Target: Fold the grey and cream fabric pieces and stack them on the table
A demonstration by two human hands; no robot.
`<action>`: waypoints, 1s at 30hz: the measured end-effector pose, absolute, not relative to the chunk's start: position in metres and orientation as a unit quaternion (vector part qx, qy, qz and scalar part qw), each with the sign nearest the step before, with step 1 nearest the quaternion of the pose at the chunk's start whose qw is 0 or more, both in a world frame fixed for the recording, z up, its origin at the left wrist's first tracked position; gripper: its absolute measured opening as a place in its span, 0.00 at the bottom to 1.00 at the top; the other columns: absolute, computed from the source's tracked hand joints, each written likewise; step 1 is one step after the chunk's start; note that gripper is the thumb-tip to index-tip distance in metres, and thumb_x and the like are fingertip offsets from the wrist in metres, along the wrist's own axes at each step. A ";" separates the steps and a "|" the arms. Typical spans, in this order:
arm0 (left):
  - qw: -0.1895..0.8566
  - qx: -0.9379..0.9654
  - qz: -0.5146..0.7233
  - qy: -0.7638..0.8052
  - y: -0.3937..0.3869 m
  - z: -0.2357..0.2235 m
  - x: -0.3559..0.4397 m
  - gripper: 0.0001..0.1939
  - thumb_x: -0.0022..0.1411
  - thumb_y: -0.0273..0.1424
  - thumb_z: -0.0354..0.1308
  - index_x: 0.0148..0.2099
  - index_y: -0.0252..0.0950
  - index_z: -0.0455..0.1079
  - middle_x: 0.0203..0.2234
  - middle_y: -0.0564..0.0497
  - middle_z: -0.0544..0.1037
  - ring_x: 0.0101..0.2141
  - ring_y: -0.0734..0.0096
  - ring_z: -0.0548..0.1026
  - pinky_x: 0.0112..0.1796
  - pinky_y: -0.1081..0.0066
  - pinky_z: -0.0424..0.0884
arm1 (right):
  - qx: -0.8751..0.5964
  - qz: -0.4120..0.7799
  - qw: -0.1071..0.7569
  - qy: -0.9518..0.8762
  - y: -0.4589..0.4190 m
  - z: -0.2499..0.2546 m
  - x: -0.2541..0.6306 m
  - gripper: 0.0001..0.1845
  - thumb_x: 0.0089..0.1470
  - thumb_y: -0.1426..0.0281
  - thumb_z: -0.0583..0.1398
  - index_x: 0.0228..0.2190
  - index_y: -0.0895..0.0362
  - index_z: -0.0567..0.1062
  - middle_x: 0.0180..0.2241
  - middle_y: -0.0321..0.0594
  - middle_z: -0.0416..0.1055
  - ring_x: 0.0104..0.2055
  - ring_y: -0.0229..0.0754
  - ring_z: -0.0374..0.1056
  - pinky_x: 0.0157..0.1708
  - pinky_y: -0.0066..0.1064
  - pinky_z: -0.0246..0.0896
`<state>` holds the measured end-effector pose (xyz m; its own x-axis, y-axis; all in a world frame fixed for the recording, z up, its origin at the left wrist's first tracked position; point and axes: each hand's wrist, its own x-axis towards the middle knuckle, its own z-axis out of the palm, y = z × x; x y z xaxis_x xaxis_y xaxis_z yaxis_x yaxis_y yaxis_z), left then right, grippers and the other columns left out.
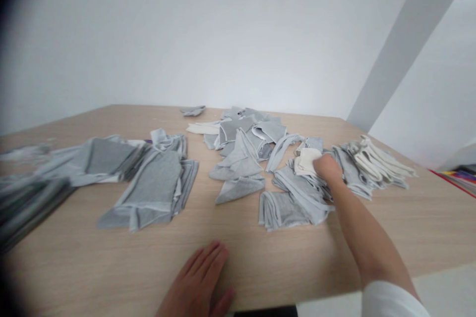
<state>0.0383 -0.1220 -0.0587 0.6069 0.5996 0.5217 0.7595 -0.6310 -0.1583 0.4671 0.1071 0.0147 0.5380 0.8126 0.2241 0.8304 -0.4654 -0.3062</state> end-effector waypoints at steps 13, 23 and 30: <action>0.143 -0.878 -0.217 -0.401 -0.123 -0.064 0.037 0.29 0.58 0.43 0.56 0.58 0.34 0.63 0.53 0.45 0.75 0.52 0.59 0.72 0.50 0.61 0.70 | -0.732 -0.177 0.187 -0.631 0.082 0.064 0.379 0.21 0.63 0.68 0.46 0.48 0.68 0.70 0.50 0.65 0.66 0.55 0.60 0.60 0.53 0.49 0.53; 0.151 -0.882 -0.220 -0.389 -0.122 -0.065 0.036 0.30 0.58 0.42 0.57 0.59 0.33 0.62 0.52 0.45 0.75 0.52 0.59 0.72 0.49 0.62 0.71 | -0.558 -0.071 0.080 -0.823 0.054 -0.005 0.243 0.21 0.54 0.56 0.60 0.40 0.61 0.75 0.41 0.53 0.75 0.46 0.52 0.69 0.44 0.38 0.61; 0.119 -0.883 -0.210 -0.403 -0.124 -0.064 0.036 0.30 0.58 0.42 0.57 0.60 0.34 0.61 0.54 0.45 0.74 0.53 0.58 0.72 0.51 0.60 0.70 | -0.546 -0.069 0.133 -0.824 0.047 0.008 0.235 0.13 0.62 0.68 0.51 0.34 0.60 0.74 0.36 0.50 0.74 0.41 0.47 0.68 0.40 0.34 0.58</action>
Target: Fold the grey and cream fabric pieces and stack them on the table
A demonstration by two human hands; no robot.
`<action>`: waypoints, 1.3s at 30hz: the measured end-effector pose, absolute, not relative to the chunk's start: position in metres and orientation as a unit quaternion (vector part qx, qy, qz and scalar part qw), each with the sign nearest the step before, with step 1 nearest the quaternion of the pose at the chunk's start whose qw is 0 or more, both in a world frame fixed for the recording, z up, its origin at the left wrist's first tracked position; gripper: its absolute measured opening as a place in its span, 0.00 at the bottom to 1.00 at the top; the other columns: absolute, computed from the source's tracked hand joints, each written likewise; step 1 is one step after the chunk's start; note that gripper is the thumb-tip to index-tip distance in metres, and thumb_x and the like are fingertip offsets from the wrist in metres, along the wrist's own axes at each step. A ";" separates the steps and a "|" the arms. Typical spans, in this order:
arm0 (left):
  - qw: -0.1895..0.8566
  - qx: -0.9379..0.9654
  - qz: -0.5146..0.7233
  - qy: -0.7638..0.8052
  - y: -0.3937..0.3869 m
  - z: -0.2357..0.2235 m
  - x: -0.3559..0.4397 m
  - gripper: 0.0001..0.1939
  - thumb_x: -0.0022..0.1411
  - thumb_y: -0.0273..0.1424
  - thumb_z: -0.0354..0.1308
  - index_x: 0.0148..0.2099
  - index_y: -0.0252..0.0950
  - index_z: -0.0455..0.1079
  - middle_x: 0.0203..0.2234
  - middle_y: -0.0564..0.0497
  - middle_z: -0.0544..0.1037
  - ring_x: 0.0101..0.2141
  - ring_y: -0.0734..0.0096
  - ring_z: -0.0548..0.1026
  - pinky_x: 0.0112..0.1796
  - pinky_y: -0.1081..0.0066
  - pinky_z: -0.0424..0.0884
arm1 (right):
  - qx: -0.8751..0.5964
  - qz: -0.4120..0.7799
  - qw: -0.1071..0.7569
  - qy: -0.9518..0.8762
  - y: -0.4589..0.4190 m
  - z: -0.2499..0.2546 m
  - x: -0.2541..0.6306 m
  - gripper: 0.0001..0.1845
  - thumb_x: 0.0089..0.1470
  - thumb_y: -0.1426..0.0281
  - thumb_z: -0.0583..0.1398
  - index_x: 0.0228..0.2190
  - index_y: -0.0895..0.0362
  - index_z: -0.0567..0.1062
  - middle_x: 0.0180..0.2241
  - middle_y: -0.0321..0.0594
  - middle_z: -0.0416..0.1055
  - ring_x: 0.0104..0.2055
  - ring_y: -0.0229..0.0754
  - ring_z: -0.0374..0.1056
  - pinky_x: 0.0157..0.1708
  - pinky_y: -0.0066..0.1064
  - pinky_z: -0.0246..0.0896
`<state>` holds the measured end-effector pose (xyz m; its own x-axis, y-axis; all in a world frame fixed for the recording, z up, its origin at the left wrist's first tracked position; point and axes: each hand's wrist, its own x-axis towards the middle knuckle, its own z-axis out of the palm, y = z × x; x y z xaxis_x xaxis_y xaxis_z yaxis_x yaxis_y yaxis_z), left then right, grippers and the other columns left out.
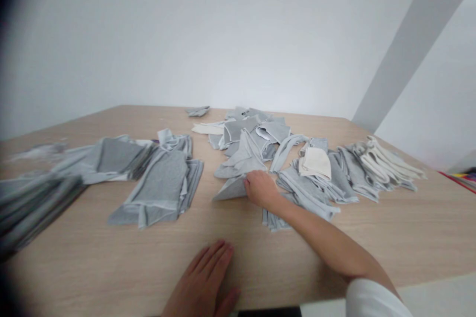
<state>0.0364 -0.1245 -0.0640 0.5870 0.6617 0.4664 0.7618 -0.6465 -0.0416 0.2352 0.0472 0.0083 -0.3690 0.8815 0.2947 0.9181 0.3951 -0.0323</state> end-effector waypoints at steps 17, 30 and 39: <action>0.098 -0.746 -0.407 -0.519 -0.139 -0.055 0.032 0.28 0.56 0.25 0.49 0.59 0.29 0.56 0.52 0.32 0.68 0.54 0.51 0.68 0.47 0.54 0.73 | -0.074 -0.065 0.284 -0.954 -0.069 -0.002 0.207 0.13 0.55 0.67 0.56 0.20 0.53 0.66 0.22 0.35 0.67 0.25 0.39 0.58 0.25 0.34 0.55; 0.008 -0.864 -0.256 -0.434 -0.140 -0.033 0.026 0.33 0.53 0.26 0.54 0.63 0.37 0.59 0.50 0.49 0.77 0.58 0.57 0.65 0.63 0.47 0.32 | -0.073 0.013 0.228 -0.971 -0.076 -0.023 0.221 0.16 0.55 0.61 0.55 0.20 0.55 0.67 0.22 0.37 0.68 0.27 0.40 0.62 0.26 0.34 0.52; 0.071 -0.819 -0.244 -0.515 -0.147 -0.024 0.016 0.14 0.53 0.32 0.59 0.44 0.37 0.73 0.33 0.48 0.78 0.43 0.54 0.73 0.60 0.39 0.38 | -0.317 0.019 0.108 -0.942 -0.059 -0.005 0.224 0.10 0.61 0.67 0.54 0.31 0.58 0.72 0.34 0.42 0.73 0.39 0.44 0.65 0.40 0.36 0.58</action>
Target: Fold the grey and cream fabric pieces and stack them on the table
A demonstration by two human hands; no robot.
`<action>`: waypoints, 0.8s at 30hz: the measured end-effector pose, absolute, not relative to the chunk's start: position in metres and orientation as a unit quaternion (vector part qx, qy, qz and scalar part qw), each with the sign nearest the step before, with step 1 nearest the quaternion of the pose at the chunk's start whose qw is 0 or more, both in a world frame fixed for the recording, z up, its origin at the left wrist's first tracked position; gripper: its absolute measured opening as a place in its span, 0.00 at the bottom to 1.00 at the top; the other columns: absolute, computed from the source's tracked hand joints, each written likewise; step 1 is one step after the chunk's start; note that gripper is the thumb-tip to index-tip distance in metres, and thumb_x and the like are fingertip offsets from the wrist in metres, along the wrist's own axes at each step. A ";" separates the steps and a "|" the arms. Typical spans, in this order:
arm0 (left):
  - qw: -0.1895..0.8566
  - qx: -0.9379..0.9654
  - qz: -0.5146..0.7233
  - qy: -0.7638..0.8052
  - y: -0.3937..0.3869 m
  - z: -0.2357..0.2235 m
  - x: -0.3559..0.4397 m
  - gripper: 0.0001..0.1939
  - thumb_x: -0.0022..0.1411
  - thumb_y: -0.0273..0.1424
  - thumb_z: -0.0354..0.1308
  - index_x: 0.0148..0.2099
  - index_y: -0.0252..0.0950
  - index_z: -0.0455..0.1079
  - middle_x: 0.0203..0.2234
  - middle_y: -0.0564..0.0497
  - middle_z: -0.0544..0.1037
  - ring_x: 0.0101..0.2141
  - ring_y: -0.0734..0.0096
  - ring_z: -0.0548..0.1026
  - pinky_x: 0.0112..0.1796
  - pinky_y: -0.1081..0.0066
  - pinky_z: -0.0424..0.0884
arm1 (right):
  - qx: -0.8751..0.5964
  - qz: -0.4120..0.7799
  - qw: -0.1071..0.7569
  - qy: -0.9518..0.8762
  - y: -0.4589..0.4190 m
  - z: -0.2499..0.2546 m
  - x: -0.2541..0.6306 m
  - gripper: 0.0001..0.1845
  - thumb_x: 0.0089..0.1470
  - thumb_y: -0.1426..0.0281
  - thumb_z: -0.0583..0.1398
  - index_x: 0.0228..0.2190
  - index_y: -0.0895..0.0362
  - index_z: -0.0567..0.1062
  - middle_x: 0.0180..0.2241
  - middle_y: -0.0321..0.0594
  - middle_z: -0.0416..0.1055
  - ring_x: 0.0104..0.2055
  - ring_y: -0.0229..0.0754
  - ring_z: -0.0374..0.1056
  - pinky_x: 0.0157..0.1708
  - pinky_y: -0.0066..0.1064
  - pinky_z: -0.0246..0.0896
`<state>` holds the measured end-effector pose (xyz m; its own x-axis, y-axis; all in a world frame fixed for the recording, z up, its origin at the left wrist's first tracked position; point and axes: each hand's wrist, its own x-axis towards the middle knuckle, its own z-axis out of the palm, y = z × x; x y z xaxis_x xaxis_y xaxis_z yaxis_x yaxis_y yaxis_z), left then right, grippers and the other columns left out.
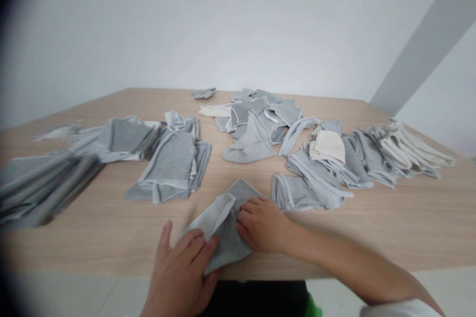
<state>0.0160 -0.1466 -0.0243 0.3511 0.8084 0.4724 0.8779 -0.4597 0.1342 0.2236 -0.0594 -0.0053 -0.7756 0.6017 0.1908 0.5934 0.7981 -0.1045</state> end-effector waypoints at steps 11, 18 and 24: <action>0.131 -0.773 -0.286 -0.551 -0.144 -0.039 0.011 0.07 0.65 0.33 0.52 0.37 0.39 0.70 0.24 0.52 0.74 0.26 0.68 0.72 0.30 0.69 0.66 | -0.251 0.062 0.096 -0.961 -0.060 0.001 0.200 0.14 0.60 0.67 0.54 0.46 0.58 0.72 0.52 0.47 0.70 0.58 0.49 0.61 0.60 0.49 0.50; 0.061 -0.659 -0.181 -0.728 -0.135 -0.041 0.017 0.27 0.68 0.41 0.45 0.63 0.33 0.52 0.46 0.41 0.76 0.43 0.60 0.76 0.34 0.68 0.70 | -0.205 0.119 0.149 -0.960 -0.060 -0.009 0.199 0.21 0.60 0.71 0.54 0.54 0.59 0.68 0.61 0.47 0.62 0.63 0.46 0.57 0.64 0.45 0.49; 0.018 -0.619 -0.149 -0.771 -0.134 -0.031 0.023 0.27 0.69 0.42 0.43 0.63 0.31 0.53 0.46 0.39 0.77 0.43 0.59 0.77 0.35 0.67 0.70 | -0.267 0.092 0.245 -0.927 -0.051 -0.013 0.209 0.20 0.60 0.74 0.53 0.54 0.62 0.68 0.57 0.52 0.66 0.60 0.46 0.62 0.60 0.44 0.58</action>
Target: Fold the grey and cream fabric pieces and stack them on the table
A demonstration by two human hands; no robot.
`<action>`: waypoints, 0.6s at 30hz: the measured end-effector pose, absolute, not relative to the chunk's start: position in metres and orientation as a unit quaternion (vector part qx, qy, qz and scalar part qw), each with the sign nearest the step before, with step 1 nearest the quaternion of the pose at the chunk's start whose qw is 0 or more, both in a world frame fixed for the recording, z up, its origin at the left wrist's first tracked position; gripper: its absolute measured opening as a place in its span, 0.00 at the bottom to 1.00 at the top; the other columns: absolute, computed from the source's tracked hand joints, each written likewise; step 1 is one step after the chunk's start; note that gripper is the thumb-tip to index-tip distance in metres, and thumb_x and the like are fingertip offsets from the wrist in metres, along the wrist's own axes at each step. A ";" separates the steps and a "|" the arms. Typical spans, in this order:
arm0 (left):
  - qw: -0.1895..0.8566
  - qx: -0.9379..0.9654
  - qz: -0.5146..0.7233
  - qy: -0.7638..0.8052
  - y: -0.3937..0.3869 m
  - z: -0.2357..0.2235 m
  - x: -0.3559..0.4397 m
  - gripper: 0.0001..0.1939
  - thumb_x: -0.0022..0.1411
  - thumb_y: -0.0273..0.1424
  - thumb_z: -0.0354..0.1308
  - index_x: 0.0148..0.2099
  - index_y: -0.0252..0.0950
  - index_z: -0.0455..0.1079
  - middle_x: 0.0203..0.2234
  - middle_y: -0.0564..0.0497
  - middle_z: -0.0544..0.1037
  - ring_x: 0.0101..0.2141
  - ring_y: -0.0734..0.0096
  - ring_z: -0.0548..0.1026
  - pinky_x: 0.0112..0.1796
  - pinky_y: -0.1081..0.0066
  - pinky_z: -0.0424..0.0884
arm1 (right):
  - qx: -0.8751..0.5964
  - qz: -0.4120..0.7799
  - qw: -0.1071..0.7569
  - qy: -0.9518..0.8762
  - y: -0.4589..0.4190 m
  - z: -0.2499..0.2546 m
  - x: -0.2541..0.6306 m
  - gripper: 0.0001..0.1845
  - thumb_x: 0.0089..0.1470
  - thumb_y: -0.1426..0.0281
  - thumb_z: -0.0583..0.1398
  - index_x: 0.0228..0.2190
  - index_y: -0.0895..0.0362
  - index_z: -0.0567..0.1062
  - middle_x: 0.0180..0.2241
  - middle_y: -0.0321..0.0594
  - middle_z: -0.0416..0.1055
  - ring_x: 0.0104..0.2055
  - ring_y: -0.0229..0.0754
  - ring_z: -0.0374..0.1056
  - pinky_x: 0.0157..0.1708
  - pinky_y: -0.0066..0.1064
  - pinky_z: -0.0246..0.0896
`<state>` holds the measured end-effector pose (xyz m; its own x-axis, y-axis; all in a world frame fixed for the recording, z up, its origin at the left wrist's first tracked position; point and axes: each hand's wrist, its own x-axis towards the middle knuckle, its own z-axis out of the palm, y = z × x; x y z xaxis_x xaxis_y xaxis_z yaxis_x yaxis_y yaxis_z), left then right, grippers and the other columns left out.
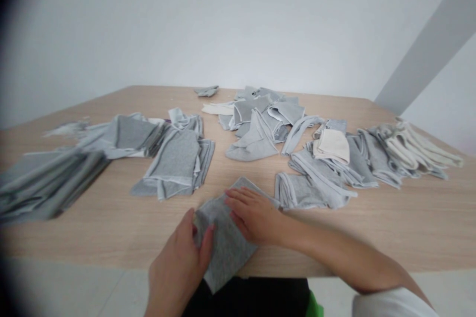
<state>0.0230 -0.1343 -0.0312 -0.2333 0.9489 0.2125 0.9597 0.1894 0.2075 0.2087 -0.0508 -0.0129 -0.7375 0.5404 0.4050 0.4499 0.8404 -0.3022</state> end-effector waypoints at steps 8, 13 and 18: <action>-0.007 -0.575 -0.109 -0.811 -0.128 -0.023 0.021 0.22 0.70 0.34 0.40 0.63 0.31 0.53 0.31 0.41 0.81 0.32 0.57 0.81 0.27 0.67 0.67 | -0.320 0.076 0.158 -0.931 -0.031 -0.041 0.216 0.17 0.58 0.77 0.53 0.48 0.60 0.72 0.55 0.51 0.69 0.60 0.47 0.62 0.59 0.44 0.59; -0.020 -0.565 -0.091 -0.820 -0.111 -0.005 0.019 0.22 0.70 0.35 0.39 0.62 0.30 0.52 0.26 0.42 0.80 0.30 0.51 0.80 0.27 0.63 0.67 | -0.323 0.092 0.193 -0.922 -0.029 -0.045 0.216 0.15 0.58 0.75 0.54 0.47 0.61 0.72 0.55 0.50 0.69 0.59 0.47 0.61 0.59 0.44 0.58; -0.030 -0.572 -0.105 -0.813 -0.104 -0.004 0.019 0.29 0.68 0.41 0.41 0.64 0.27 0.44 0.34 0.37 0.80 0.33 0.48 0.80 0.30 0.61 0.68 | -0.326 0.093 0.191 -0.921 -0.032 -0.043 0.216 0.15 0.59 0.73 0.54 0.47 0.61 0.72 0.54 0.51 0.69 0.60 0.46 0.60 0.59 0.44 0.57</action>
<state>0.0194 -0.1039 -0.0041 -0.3446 0.9361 0.0706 0.9233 0.3244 0.2057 0.2158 -0.0316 -0.0429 -0.7152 0.6355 0.2909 0.5643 0.7706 -0.2962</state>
